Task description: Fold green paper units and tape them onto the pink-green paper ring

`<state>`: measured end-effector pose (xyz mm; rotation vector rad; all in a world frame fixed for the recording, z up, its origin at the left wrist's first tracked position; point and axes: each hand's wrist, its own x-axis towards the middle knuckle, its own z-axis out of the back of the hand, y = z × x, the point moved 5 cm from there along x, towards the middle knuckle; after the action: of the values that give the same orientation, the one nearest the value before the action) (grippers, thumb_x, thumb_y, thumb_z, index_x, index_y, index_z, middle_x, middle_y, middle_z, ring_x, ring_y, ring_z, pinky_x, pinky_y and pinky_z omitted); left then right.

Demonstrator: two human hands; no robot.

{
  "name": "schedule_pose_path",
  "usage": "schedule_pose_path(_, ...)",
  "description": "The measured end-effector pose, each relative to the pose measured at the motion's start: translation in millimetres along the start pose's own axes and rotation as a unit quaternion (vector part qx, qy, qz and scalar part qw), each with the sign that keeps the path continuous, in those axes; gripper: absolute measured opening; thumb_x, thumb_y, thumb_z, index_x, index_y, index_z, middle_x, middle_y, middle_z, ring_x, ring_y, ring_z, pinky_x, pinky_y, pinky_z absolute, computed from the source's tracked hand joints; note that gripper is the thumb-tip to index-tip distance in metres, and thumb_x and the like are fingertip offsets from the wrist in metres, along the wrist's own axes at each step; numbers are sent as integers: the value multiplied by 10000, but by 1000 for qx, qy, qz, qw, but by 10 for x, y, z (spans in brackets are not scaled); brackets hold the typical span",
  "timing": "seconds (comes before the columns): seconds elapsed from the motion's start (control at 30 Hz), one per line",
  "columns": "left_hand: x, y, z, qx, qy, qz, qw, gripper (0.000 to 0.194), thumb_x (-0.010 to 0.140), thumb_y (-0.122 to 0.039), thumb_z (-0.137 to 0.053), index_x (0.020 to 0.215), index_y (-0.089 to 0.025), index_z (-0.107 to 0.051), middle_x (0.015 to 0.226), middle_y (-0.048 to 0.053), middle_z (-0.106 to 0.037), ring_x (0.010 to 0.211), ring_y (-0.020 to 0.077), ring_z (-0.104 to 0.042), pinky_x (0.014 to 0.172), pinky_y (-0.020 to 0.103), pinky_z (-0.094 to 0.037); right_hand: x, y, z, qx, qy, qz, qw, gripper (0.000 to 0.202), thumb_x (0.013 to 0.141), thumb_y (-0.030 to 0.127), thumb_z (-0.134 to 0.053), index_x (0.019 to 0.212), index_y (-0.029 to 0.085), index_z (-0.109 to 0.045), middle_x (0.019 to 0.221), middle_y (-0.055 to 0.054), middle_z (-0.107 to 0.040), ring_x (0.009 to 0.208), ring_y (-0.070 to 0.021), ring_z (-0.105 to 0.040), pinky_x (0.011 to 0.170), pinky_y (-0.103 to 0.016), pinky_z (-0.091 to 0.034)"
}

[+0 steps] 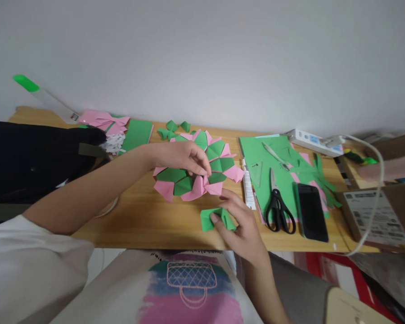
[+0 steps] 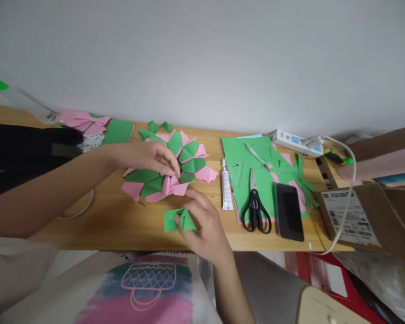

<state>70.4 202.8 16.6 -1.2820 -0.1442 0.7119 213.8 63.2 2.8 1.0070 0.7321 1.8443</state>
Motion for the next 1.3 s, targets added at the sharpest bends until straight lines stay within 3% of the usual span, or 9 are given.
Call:
schedule_pose_path(0.13, -310, -130, 37, 96, -125, 4, 988, 199, 783, -298, -654, 912, -185, -754, 938, 63, -759, 859, 200, -678, 754, 290, -517, -21, -21, -25, -24, 15, -12, 1000, 127, 852, 141, -590, 951, 221, -591, 1035, -63, -648, 964, -201, -628, 794, -300, -505)
schedule_pose_path(0.23, -807, -162, 113, 195, -312, -15, 930, 237, 828, -334, -580, 962, -195, -717, 1009, 51, -738, 937, 211, -645, 832, 325, -490, -171, -266, 94, -46, 2, -93, 995, 53, 886, 209, -570, 871, 205, -620, 817, -22, -668, 758, -174, -644, 664, -260, -503)
schedule_pose_path(0.3, -1170, -48, 126, 218, -422, 7, 880, 222, 845, -369, -583, 932, -210, -711, 987, 34, -731, 927, 218, -640, 844, 329, -483, -293, -488, 191, -105, 4, -150, 983, 144, 888, 254, -566, 769, 203, -628, 708, -7, -666, 655, -169, -632, 595, -257, -493)
schedule_pose_path(0.4, -1567, 307, 44, 147, -530, 81, 831, 203, 804, -361, -629, 906, -204, -708, 916, 19, -710, 835, 217, -629, 822, 339, -471, -394, -656, 295, -174, -18, -157, 972, 214, 856, 300, -589, 996, 178, -695, 986, -106, -726, 905, -271, -664, 782, -391, -530)
schedule_pose_path(0.47, -1625, 628, -117, -18, -526, 139, 839, 175, 736, -295, -694, 885, -205, -716, 901, 13, -711, 840, 213, -624, 844, 342, -463, -401, -613, 304, -255, -52, -138, 955, 332, 840, 342, -613, 1109, 161, -685, 1150, -166, -683, 1047, -335, -615, 882, -495, -494)
schedule_pose_path(0.57, -1457, 896, -390, -237, -489, 106, 833, 257, 663, -280, -732, 901, -188, -702, 947, 47, -729, 901, 226, -657, 864, 345, -493, -358, -422, 180, -287, -120, -108, 944, 255, 855, 310, -605, 1051, 185, -711, 1101, -159, -694, 1008, -324, -614, 863, -502, -489)
schedule_pose_path(0.77, -1054, 890, -567, -396, -437, 16, 807, 260, 613, -328, -625, 819, -167, -621, 783, 55, -697, 718, 197, -677, 724, 358, -559, -201, -357, -385, -123, -166, -83, 975, 187, 859, 218, -562, 982, 190, -700, 794, -64, -735, 651, -186, -643, 621, -318, -526)
schedule_pose_path(1.07, -1143, 538, -804, -304, -422, -14, 854, 207, 659, -275, -723, 834, -170, -690, 798, 20, -722, 750, 161, -658, 725, 272, -504, -280, -401, -494, 44, -322, -103, 940, 387, 744, 289, -733, 1110, 201, -641, 1135, -123, -690, 1034, -235, -654, 819, -353, -542)
schedule_pose_path(1.3, -1126, 379, -936, -177, -400, -8, 899, 156, 715, -206, -630, 863, -186, -676, 790, 4, -697, 698, 147, -610, 666, 257, -434, -122, -370, -508, 150, -384, -133, 901, 373, 782, 412, -697, 1085, 207, -627, 886, -36, -691, 724, -143, -647, 683, -301, -546)
